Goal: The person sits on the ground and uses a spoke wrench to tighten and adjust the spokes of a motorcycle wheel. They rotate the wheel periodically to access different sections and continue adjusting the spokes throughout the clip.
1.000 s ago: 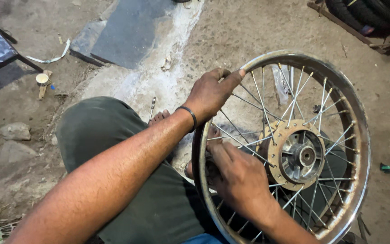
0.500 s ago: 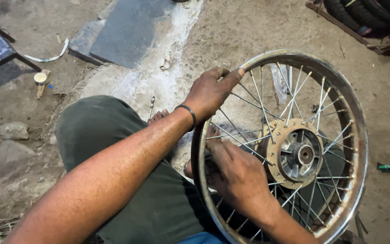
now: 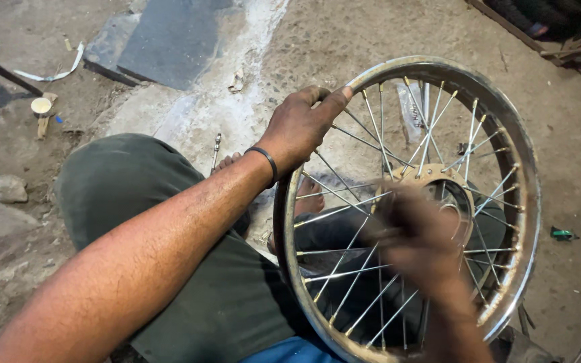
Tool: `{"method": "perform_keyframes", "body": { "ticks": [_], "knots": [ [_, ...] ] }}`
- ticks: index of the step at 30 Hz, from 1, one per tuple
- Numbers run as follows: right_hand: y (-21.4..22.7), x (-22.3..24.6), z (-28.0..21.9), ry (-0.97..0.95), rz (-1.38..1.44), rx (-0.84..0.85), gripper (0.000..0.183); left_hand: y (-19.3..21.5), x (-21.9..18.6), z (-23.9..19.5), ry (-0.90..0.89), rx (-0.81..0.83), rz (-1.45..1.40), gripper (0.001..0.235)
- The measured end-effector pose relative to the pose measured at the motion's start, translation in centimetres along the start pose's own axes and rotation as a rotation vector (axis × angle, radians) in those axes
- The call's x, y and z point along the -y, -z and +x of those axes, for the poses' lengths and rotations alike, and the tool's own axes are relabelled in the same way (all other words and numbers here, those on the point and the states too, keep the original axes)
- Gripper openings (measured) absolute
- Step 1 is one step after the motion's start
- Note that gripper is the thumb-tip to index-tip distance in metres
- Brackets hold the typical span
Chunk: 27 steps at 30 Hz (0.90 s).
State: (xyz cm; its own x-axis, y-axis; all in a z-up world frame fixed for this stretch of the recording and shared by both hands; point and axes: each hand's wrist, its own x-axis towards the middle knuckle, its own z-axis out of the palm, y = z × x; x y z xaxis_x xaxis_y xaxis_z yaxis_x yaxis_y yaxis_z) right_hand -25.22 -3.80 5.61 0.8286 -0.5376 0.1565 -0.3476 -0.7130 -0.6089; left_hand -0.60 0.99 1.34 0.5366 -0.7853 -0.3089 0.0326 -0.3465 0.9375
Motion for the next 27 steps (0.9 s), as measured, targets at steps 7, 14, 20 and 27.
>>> {"method": "perform_keyframes", "body": {
  "ticks": [7,14,20,27],
  "knots": [
    [7.1,-17.0,-7.6,-0.339,-0.454,-0.433,0.019,1.7,1.0,-2.7,0.118,0.051,0.074,0.066],
    [6.4,-19.5,-10.2,-0.488,-0.603,-0.239,0.04,0.3,4.8,-4.5,0.044,-0.015,0.266,0.07],
    [6.6,-14.1,-10.1,-0.543,-0.305,-0.282,0.031,1.9,2.0,-1.9,0.063,-0.009,-0.167,0.065],
    [4.8,-0.4,-3.1,-0.206,0.004,-0.362,0.018,0.7,0.8,-1.5,0.064,0.006,-0.137,0.071]
  ]
}}
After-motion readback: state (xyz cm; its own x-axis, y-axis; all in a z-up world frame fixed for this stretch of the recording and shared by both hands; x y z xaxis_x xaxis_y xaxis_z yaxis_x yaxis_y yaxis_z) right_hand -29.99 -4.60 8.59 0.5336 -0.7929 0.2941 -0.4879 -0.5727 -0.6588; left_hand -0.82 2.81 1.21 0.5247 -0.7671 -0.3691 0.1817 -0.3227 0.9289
